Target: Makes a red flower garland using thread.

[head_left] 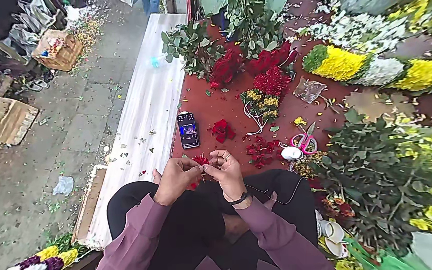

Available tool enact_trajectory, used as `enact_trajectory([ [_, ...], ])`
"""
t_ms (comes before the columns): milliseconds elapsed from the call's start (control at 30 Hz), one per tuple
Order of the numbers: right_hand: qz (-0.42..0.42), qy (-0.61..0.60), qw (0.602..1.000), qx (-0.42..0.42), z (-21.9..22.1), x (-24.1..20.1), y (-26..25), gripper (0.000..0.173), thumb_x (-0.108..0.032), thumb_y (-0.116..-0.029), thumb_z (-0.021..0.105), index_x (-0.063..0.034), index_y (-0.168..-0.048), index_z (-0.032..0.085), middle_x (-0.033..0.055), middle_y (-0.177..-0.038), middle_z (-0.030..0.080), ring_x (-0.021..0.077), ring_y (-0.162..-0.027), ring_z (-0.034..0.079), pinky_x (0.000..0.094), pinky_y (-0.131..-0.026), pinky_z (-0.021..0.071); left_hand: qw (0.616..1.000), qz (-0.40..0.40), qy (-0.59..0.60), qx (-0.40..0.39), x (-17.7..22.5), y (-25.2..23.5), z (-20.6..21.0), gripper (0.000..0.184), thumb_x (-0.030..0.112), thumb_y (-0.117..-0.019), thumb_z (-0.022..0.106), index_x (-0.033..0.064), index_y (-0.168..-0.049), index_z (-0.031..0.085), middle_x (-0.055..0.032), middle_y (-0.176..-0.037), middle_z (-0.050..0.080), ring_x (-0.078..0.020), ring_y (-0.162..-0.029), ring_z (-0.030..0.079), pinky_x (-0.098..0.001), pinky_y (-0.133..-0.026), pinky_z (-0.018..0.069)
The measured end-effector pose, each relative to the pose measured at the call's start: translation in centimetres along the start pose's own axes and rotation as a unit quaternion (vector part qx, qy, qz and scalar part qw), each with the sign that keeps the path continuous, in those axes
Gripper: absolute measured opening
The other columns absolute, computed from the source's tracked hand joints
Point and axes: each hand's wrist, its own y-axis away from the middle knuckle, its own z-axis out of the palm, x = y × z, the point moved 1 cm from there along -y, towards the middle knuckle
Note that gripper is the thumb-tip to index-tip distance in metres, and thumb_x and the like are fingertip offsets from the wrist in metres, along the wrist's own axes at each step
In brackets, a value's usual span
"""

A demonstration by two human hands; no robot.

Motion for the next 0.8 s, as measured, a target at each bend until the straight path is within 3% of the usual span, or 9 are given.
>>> enact_trajectory([
  [133,-0.004,0.047,0.999,-0.026,-1.4,-0.5,-0.7,0.062,-0.010,-0.0749,0.087,-0.0015,-0.129,0.058,0.0077,-0.090,0.064,0.0173,-0.079,0.061,0.0310,-0.067,0.0542,0.999,-0.023,-0.020,0.040,0.2,-0.2,-0.4,0.009,0.014,-0.0875,0.074,0.0068,-0.082,0.075,-0.0020,-0.068,0.068,-0.0092,-0.056,0.058,-0.0262,-0.051,0.0450],
  [267,-0.038,0.210,0.965,-0.154,-2.1,-0.3,-0.9,0.078,-0.028,-0.0786,0.082,-0.0090,-0.147,0.050,0.0074,-0.138,0.060,0.0206,-0.127,0.057,0.0409,-0.100,0.0536,0.995,-0.068,-0.038,0.054,1.1,-0.3,-2.0,0.013,0.016,-0.0837,0.075,0.0093,-0.074,0.069,0.0014,-0.061,0.060,-0.0079,-0.051,0.050,-0.0269,-0.048,0.0393],
  [300,-0.038,0.229,0.955,-0.187,-2.0,0.3,-0.9,0.081,-0.032,-0.0805,0.082,-0.0084,-0.150,0.047,0.0075,-0.141,0.059,0.0190,-0.125,0.060,0.0398,-0.101,0.0554,0.995,-0.075,-0.043,0.055,1.3,-0.3,-2.2,0.015,0.017,-0.0826,0.076,0.0096,-0.072,0.068,0.0021,-0.059,0.058,-0.0074,-0.049,0.048,-0.0266,-0.046,0.0374],
  [367,-0.042,0.232,0.951,-0.201,-1.8,0.9,-0.7,0.064,-0.031,-0.0847,0.080,-0.0077,-0.141,0.058,0.0039,-0.123,0.069,0.0126,-0.094,0.069,0.0327,-0.080,0.0608,0.993,-0.085,-0.053,0.066,1.7,-0.6,-2.7,0.019,0.017,-0.0808,0.077,0.0101,-0.068,0.066,0.0029,-0.057,0.054,-0.0065,-0.046,0.043,-0.0264,-0.045,0.0335],
  [433,-0.087,0.237,0.947,-0.198,-2.2,0.3,-0.6,0.026,-0.029,-0.0910,0.075,-0.0106,-0.109,0.077,-0.0018,-0.097,0.075,0.0066,-0.078,0.068,0.0271,-0.069,0.0587,0.990,-0.084,-0.080,0.085,2.1,-0.6,-3.0,0.022,0.018,-0.0800,0.078,0.0108,-0.065,0.064,0.0026,-0.055,0.054,-0.0069,-0.046,0.043,-0.0277,-0.045,0.0341],
  [500,-0.155,0.213,0.933,-0.246,-2.7,-1.5,-0.4,0.016,-0.026,-0.0953,0.073,-0.0111,-0.094,0.080,-0.0023,-0.087,0.071,0.0047,-0.080,0.065,0.0239,-0.072,0.0563,0.976,-0.082,-0.182,0.084,2.9,-0.4,-3.1,0.023,0.024,-0.0783,0.077,0.0128,-0.064,0.064,0.0021,-0.056,0.057,-0.0104,-0.049,0.050,-0.0343,-0.048,0.0406],
  [633,-0.228,0.098,0.919,-0.308,-3.7,-4.9,-0.9,0.011,-0.012,-0.0943,0.074,-0.0023,-0.095,0.079,0.0043,-0.086,0.071,0.0090,-0.081,0.065,0.0260,-0.076,0.0562,0.891,-0.060,-0.416,-0.169,7.9,1.1,-0.2,0.020,0.032,-0.0817,0.076,0.0123,-0.079,0.072,-0.0044,-0.069,0.067,-0.0240,-0.066,0.065,-0.0571,-0.062,0.0540],
  [700,-0.193,0.031,0.920,-0.339,-4.3,-4.8,-2.1,0.011,-0.009,-0.0950,0.072,-0.0001,-0.097,0.077,0.0055,-0.090,0.072,0.0096,-0.083,0.067,0.0270,-0.077,0.0584,0.887,0.039,-0.333,-0.318,10.2,1.4,1.5,0.011,0.022,-0.0865,0.077,0.0116,-0.083,0.076,0.0009,-0.072,0.070,-0.0121,-0.063,0.064,-0.0399,-0.059,0.0549],
  [800,-0.096,-0.053,0.942,-0.318,-4.8,-3.5,-2.0,0.010,-0.009,-0.0966,0.065,-0.0048,-0.093,0.074,-0.0027,-0.086,0.072,0.0010,-0.079,0.065,0.0227,-0.074,0.0560,0.934,0.115,-0.158,-0.299,12.1,0.7,3.5,0.010,0.016,-0.0927,0.074,0.0067,-0.090,0.077,0.0007,-0.082,0.073,-0.0059,-0.071,0.066,-0.0274,-0.066,0.0578],
])
